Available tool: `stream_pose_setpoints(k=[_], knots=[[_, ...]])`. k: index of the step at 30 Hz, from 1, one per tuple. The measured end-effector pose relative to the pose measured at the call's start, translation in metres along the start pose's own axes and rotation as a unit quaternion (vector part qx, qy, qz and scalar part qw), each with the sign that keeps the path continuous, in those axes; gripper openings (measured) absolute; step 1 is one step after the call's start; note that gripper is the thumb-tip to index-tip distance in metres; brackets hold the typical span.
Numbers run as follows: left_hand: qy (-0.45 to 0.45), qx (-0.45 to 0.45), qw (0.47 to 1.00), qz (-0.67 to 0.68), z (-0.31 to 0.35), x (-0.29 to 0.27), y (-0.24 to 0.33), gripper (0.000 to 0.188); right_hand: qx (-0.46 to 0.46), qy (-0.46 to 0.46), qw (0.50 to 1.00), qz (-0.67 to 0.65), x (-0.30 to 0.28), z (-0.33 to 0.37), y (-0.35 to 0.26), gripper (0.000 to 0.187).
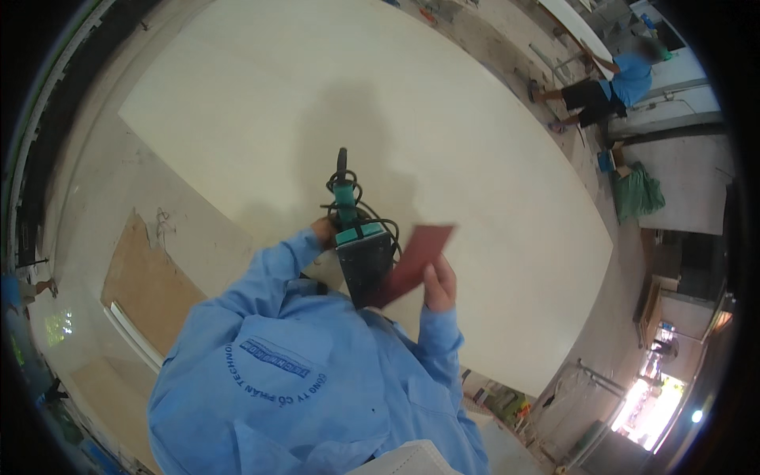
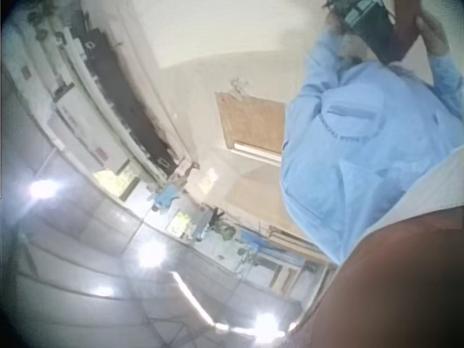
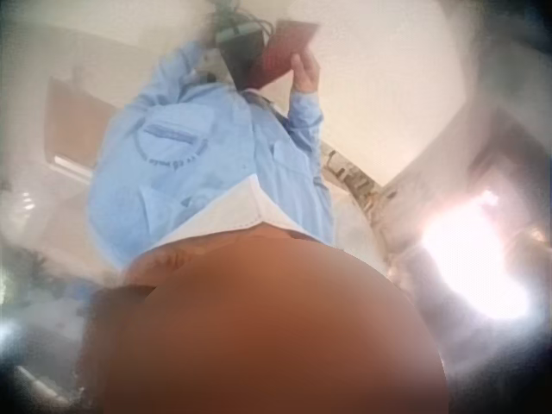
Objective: The person picks up a green electric sander, removes the old sanding pad, and retrieves a new sanding sheet. They cut the sheet to size with scissors and attach it to the sander. The person then places the sander on a large white board.
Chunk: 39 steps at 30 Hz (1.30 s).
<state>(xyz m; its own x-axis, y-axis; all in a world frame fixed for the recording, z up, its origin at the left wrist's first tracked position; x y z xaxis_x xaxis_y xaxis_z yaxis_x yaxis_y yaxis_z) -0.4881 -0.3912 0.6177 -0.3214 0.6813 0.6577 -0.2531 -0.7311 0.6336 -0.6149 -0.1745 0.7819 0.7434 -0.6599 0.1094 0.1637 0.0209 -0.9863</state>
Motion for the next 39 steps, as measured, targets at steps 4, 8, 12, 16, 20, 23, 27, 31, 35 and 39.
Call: stream_pose_setpoints(k=[4, 8, 12, 16, 20, 23, 27, 31, 35, 39], knots=[[0.045, -0.011, 0.995, -0.091, -0.016, 0.003, 0.003, 0.073, 0.045, -0.023, 0.995, -0.081, 0.018, -0.011, 0.025, 0.028], [0.202, -0.016, 0.970, -0.131, 0.000, 0.028, 0.018, 0.063, 0.042, -0.001, 0.995, -0.088, 0.014, -0.009, 0.033, 0.034], [0.354, 0.237, 0.875, -0.232, 0.070, 0.092, 0.065, 0.059, 0.046, 0.039, 0.997, -0.039, 0.017, -0.005, 0.025, 0.022], [0.127, 0.328, 0.889, -0.294, 0.098, 0.153, 0.087, 0.055, 0.070, 0.049, 0.995, -0.057, 0.020, -0.003, 0.014, 0.011], [0.078, 0.290, 0.893, -0.336, 0.088, 0.158, 0.092, 0.058, 0.027, 0.122, 0.990, 0.061, -0.001, -0.016, -0.015, 0.035], [0.066, 0.315, 0.890, -0.324, 0.087, 0.153, 0.094, 0.060, -0.021, 0.128, 0.991, 0.043, -0.019, -0.025, -0.053, 0.078], [0.055, 0.282, 0.929, -0.234, 0.088, 0.145, 0.090, 0.067, 0.028, 0.013, 0.998, -0.052, -0.045, -0.038, -0.095, 0.059], [0.047, 0.295, 0.921, -0.252, 0.087, 0.143, 0.090, 0.068, 0.067, -0.186, 0.955, -0.220, -0.045, -0.041, -0.107, 0.063], [0.055, 0.322, 0.913, -0.244, 0.086, 0.144, 0.090, 0.060, 0.018, -0.226, 0.968, -0.104, -0.036, -0.049, -0.101, 0.076], [0.072, 0.339, 0.898, -0.271, 0.089, 0.148, 0.091, 0.051, -0.033, -0.157, 0.970, -0.180, -0.046, -0.063, -0.106, 0.077]])
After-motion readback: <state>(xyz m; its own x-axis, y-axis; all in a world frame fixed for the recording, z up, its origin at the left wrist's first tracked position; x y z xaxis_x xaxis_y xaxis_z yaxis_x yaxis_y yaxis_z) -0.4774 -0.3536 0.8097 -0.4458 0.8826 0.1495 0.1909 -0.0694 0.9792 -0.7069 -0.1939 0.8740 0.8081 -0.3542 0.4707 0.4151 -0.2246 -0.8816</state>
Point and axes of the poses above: each hand's wrist, its own z-axis away from the middle knuckle, its own x-axis out of the palm, y = z × x, the point moved 5 cm from there along -z, towards the middle knuckle, and after that the axes turned 6 degrees about z, right-handed, at the moved point
